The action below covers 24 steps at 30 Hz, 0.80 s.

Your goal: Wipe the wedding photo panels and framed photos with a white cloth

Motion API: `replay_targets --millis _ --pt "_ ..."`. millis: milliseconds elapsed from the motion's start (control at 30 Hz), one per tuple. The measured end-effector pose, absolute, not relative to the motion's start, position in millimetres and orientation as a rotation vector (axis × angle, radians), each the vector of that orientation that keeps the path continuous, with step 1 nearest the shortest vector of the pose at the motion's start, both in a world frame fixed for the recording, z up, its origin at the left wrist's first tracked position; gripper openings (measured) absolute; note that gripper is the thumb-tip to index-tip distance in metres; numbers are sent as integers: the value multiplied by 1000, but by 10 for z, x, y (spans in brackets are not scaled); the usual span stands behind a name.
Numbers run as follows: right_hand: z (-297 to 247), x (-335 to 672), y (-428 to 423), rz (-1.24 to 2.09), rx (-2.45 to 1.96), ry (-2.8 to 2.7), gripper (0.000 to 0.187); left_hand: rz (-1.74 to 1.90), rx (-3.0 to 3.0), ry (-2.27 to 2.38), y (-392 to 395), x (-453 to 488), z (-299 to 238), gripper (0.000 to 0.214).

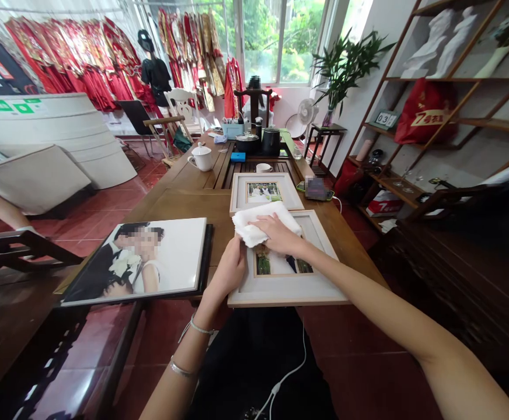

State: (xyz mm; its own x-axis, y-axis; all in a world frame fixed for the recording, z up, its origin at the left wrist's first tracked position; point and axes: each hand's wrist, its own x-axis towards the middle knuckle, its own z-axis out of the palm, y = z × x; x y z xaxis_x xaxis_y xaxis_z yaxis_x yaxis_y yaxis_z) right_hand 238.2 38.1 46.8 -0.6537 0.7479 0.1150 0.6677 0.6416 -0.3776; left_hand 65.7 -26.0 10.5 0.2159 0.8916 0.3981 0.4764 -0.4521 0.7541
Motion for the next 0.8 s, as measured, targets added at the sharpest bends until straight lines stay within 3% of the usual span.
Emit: replay_targets --millis 233,533,800 --pt "524 2769 147 464 -1199 -2688 79 1124 1993 1328 -255 657 82 24" --pt "673 2672 -374 744 -1111 -2723 75 1030 1871 1412 -248 678 156 30" --pt "990 2676 -655 944 -904 -2761 52 1025 1959 1400 -210 675 160 31"
